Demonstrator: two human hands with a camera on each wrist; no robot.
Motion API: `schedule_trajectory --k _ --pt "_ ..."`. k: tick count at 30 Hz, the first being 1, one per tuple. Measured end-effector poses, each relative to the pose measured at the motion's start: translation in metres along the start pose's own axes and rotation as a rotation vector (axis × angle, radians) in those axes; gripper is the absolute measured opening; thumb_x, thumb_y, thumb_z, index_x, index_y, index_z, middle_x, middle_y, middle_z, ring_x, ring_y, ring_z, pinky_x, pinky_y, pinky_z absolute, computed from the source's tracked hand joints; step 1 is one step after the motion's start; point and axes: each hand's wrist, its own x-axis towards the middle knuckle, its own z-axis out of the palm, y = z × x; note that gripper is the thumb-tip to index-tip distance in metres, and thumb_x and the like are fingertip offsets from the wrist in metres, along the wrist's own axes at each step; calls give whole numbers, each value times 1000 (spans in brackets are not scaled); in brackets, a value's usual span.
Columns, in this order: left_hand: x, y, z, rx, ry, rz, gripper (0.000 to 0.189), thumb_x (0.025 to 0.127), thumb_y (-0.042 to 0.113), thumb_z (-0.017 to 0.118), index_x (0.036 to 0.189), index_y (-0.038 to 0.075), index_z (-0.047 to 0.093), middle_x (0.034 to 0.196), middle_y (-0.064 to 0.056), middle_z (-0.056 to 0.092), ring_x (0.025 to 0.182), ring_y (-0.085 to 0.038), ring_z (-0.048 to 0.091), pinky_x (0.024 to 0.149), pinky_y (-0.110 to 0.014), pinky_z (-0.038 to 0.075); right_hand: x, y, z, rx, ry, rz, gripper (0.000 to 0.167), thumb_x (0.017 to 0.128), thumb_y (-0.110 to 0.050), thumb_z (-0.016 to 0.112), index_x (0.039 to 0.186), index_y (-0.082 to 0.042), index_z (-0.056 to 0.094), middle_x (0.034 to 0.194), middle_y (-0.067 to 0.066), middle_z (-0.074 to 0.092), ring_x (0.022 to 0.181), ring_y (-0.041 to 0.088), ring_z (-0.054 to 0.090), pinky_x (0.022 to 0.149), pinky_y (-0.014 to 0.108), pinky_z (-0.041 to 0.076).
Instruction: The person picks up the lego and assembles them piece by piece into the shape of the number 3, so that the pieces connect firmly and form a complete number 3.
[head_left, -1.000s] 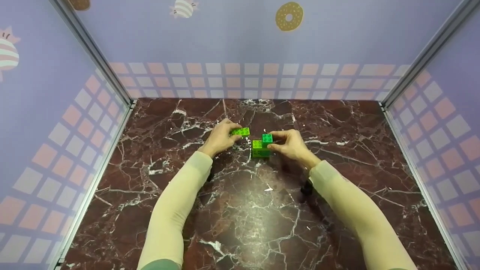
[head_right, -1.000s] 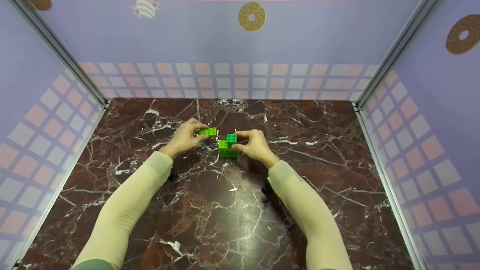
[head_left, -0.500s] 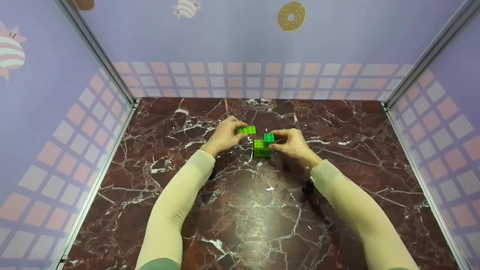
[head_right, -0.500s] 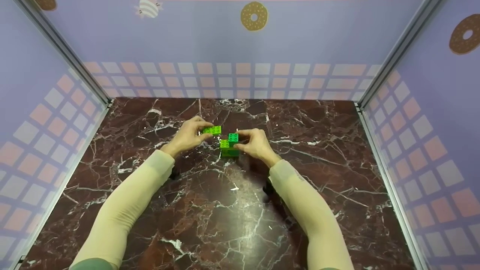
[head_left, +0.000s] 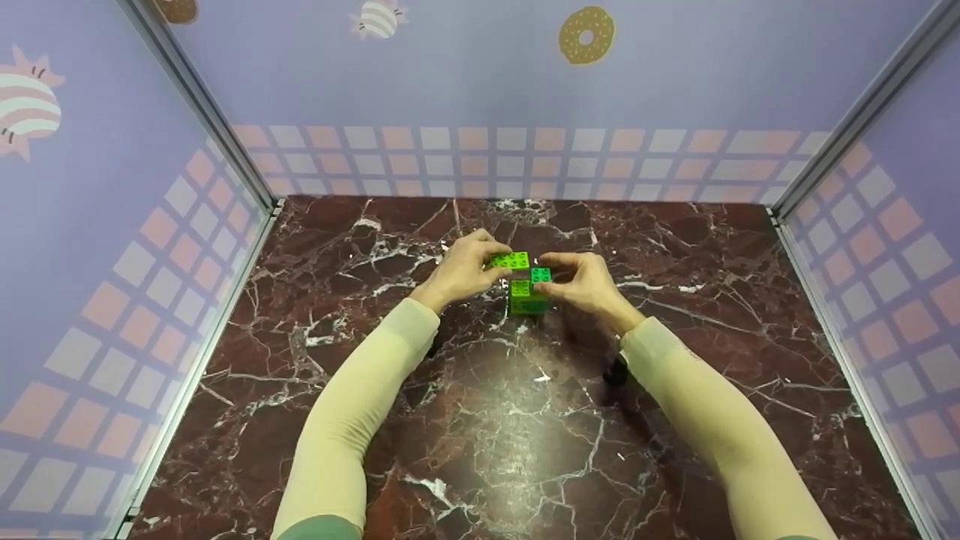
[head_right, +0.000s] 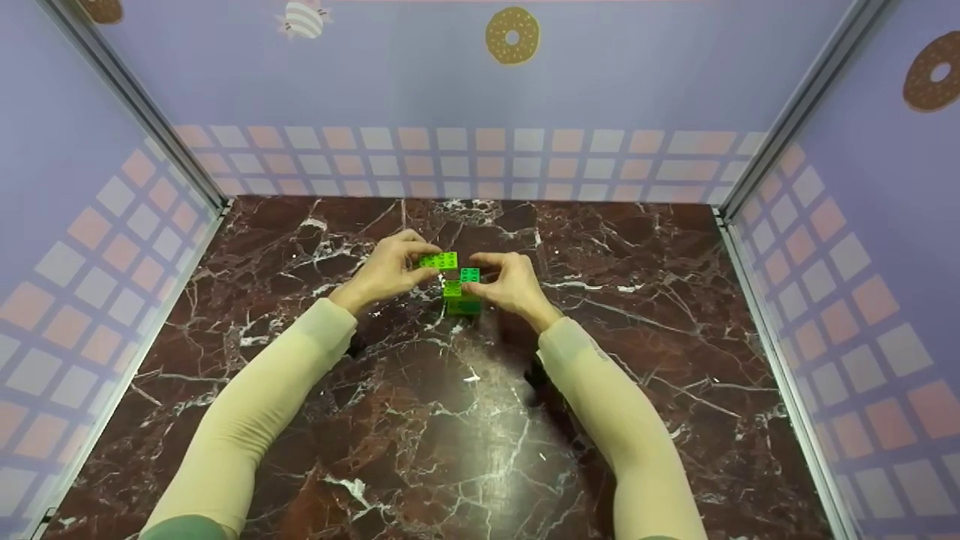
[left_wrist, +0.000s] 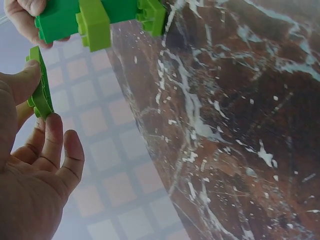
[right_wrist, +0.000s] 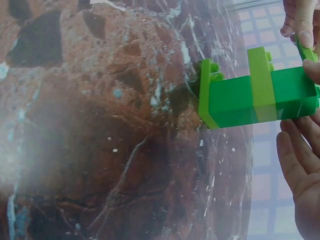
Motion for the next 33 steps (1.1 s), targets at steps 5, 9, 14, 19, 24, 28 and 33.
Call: schedule_trajectory --k 5,9,14,19,24,28,33 --pt "4 8 3 -6 -7 27 40 101 23 86 136 6 81 120 -16 74 98 -32 71 90 -45 61 1 -2 0 19 6 -13 55 91 -10 93 142 3 75 131 27 81 112 43 83 92 33 70" --pt "7 14 5 -9 -19 39 40 99 25 88 135 8 82 120 -16 74 98 -32 71 91 -45 60 2 -1 0 31 15 -38 55 91 -7 92 142 4 74 132 28 80 116 45 82 98 46 70" --pt "9 20 7 -15 -34 49 40 98 24 88 134 9 82 120 -15 74 99 -31 71 90 -44 61 1 -2 -2 69 53 -59 59 90 -3 90 145 5 71 136 28 79 119 48 80 99 41 70" --pt "12 22 10 -27 -61 66 39 100 22 86 136 6 81 120 -17 74 102 -32 71 93 -45 60 0 -1 -5 121 74 -84 54 92 -1 88 143 7 72 137 30 77 114 49 81 92 24 68" --pt "13 23 12 -32 -69 79 39 100 22 86 134 5 82 117 -18 74 98 -32 70 89 -42 59 -1 2 -5 144 62 -96 46 93 1 86 137 7 76 131 30 79 107 41 84 87 20 68" --pt "14 23 13 -41 -68 88 37 98 21 88 132 5 83 115 -18 74 96 -34 71 86 -39 58 -2 4 -5 150 52 -110 44 93 4 84 136 9 75 127 32 80 106 45 83 88 22 68" --pt "13 20 15 -55 -73 78 38 98 20 88 132 5 83 116 -19 75 98 -36 74 85 -39 60 -2 7 -2 159 45 -109 40 94 6 82 133 7 78 126 32 80 104 44 83 84 23 69"
